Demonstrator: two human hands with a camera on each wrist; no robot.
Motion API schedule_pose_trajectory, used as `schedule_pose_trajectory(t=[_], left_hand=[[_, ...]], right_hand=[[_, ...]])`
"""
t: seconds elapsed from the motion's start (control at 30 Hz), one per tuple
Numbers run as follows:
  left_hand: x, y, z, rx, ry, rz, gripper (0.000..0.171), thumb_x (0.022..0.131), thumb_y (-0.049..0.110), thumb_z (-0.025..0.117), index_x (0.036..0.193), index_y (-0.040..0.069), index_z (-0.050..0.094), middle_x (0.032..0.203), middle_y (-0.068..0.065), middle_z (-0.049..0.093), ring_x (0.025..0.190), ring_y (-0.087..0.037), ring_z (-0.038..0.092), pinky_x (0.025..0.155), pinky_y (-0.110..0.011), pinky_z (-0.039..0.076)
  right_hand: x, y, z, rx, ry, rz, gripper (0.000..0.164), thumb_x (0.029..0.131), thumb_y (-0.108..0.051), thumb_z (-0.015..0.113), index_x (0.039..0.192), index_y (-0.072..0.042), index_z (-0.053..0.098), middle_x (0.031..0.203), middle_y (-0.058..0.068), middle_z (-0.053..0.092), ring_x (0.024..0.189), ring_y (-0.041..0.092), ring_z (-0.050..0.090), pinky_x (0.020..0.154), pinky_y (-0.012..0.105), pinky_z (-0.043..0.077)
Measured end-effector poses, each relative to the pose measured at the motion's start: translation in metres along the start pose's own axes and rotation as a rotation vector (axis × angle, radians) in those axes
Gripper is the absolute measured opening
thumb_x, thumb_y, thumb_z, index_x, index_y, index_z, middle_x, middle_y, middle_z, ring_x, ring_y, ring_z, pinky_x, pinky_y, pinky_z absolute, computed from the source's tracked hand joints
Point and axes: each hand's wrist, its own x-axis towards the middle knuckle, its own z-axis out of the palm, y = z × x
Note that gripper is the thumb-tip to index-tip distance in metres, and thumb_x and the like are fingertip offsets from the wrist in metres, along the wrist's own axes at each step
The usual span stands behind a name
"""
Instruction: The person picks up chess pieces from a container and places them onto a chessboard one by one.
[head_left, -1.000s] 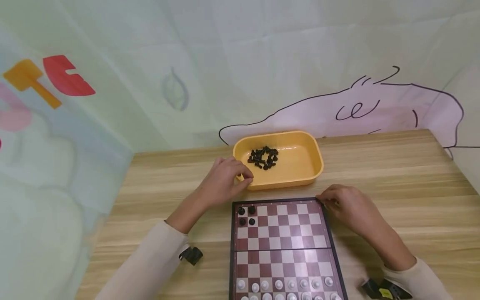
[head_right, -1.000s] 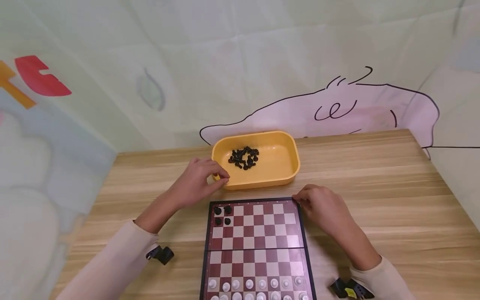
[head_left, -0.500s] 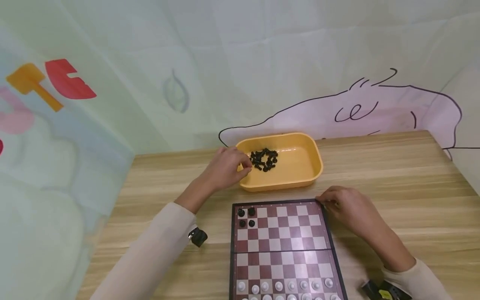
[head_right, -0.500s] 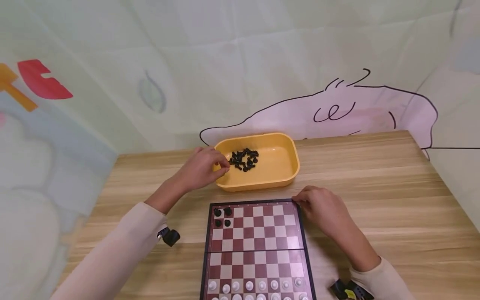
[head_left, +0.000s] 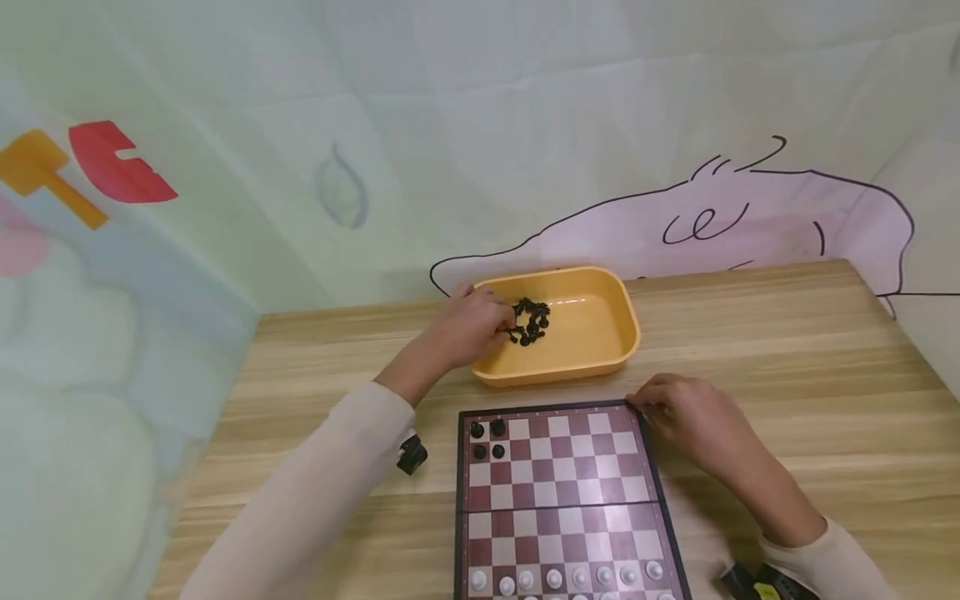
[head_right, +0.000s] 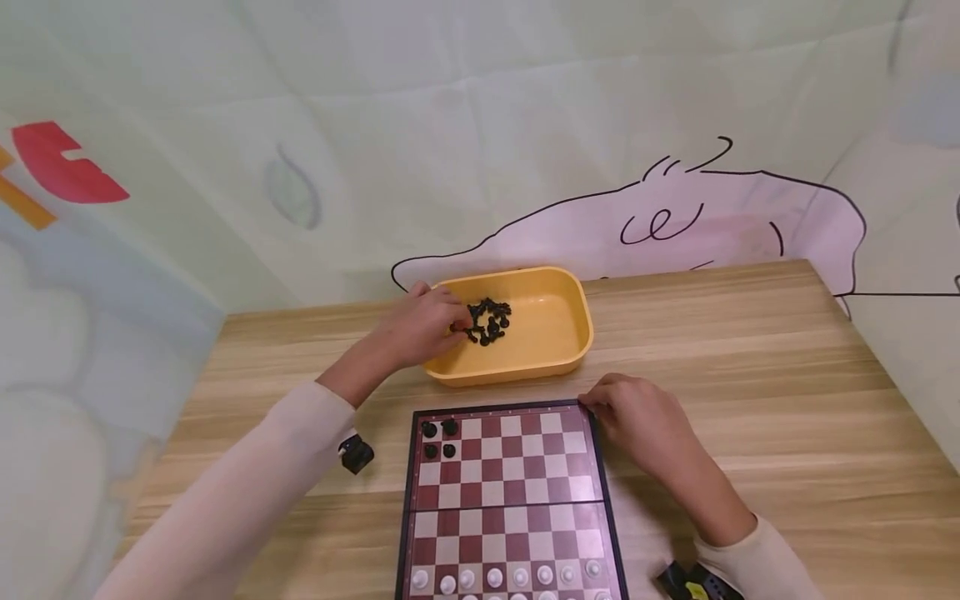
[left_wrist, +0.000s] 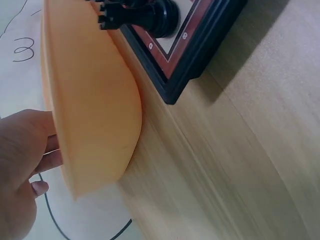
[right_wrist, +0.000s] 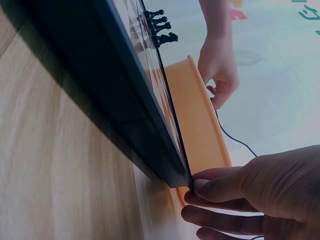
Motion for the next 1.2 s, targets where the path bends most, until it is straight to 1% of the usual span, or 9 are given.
schedule_pose_trajectory(t=[0.1, 0.3, 0.4, 0.6, 0.77, 1.03, 1.13, 1.2], left_hand=[[0.004, 0.002, 0.004, 0.0, -0.017, 0.007, 0.013, 0.084, 0.017, 0.066, 0.095, 0.021, 0.072, 0.096, 0.009, 0.064, 0.09, -0.013, 0.048, 0.078, -0.034, 0.029], [0.01, 0.005, 0.01, 0.008, -0.064, 0.005, 0.017, 0.081, 0.023, 0.072, 0.098, 0.023, 0.072, 0.099, 0.009, 0.062, 0.097, -0.012, 0.048, 0.086, -0.036, 0.031], [0.012, 0.005, 0.012, 0.006, -0.068, -0.001, 0.017, 0.081, 0.023, 0.073, 0.097, 0.023, 0.072, 0.099, 0.01, 0.061, 0.097, -0.012, 0.047, 0.087, -0.037, 0.03], [0.013, 0.005, 0.017, 0.03, -0.067, -0.013, 0.012, 0.08, 0.023, 0.073, 0.092, 0.025, 0.073, 0.095, 0.011, 0.061, 0.095, -0.011, 0.047, 0.085, -0.036, 0.03], [0.014, 0.006, 0.019, 0.041, -0.067, 0.0, 0.009, 0.081, 0.022, 0.071, 0.089, 0.025, 0.074, 0.091, 0.011, 0.059, 0.092, -0.012, 0.046, 0.086, -0.038, 0.029], [0.012, 0.004, 0.02, 0.06, -0.063, 0.001, 0.007, 0.084, 0.022, 0.067, 0.084, 0.026, 0.074, 0.09, 0.011, 0.062, 0.087, -0.012, 0.046, 0.08, -0.037, 0.027], [0.01, 0.004, 0.019, 0.071, -0.051, 0.009, 0.008, 0.084, 0.021, 0.066, 0.084, 0.025, 0.073, 0.096, 0.009, 0.064, 0.092, -0.013, 0.049, 0.08, -0.037, 0.027], [0.01, 0.004, 0.018, 0.084, -0.044, 0.007, 0.008, 0.085, 0.023, 0.066, 0.085, 0.025, 0.073, 0.107, 0.006, 0.066, 0.099, -0.014, 0.052, 0.079, -0.036, 0.028]], right_hand=[[-0.001, 0.0, 0.0, 0.001, 0.009, -0.001, 0.015, 0.08, -0.008, 0.07, 0.093, -0.014, 0.075, 0.092, -0.003, 0.069, 0.084, 0.016, 0.063, 0.072, 0.038, 0.051], [-0.002, 0.001, 0.0, -0.004, 0.011, -0.005, 0.015, 0.08, -0.009, 0.07, 0.094, -0.015, 0.075, 0.093, -0.003, 0.069, 0.084, 0.017, 0.063, 0.071, 0.038, 0.051], [-0.002, 0.001, -0.001, -0.006, 0.017, -0.012, 0.015, 0.08, -0.009, 0.07, 0.094, -0.015, 0.075, 0.093, -0.003, 0.069, 0.085, 0.017, 0.063, 0.072, 0.038, 0.051], [-0.002, 0.0, -0.001, -0.008, 0.015, -0.015, 0.015, 0.081, -0.01, 0.07, 0.094, -0.014, 0.075, 0.093, -0.002, 0.069, 0.085, 0.017, 0.063, 0.072, 0.038, 0.051], [-0.002, 0.0, 0.0, -0.008, 0.008, -0.005, 0.014, 0.081, -0.01, 0.07, 0.094, -0.015, 0.075, 0.093, -0.003, 0.069, 0.086, 0.017, 0.063, 0.072, 0.038, 0.051], [-0.002, 0.0, 0.0, -0.008, 0.009, -0.005, 0.015, 0.081, -0.01, 0.07, 0.095, -0.015, 0.074, 0.094, -0.002, 0.069, 0.086, 0.017, 0.063, 0.072, 0.038, 0.051], [-0.002, -0.001, -0.001, -0.008, 0.006, -0.003, 0.015, 0.081, -0.009, 0.07, 0.095, -0.014, 0.074, 0.093, -0.002, 0.069, 0.085, 0.017, 0.063, 0.072, 0.038, 0.051], [-0.003, -0.002, -0.001, -0.007, 0.003, -0.001, 0.015, 0.081, -0.009, 0.07, 0.094, -0.014, 0.074, 0.093, -0.002, 0.069, 0.085, 0.017, 0.063, 0.072, 0.038, 0.051]])
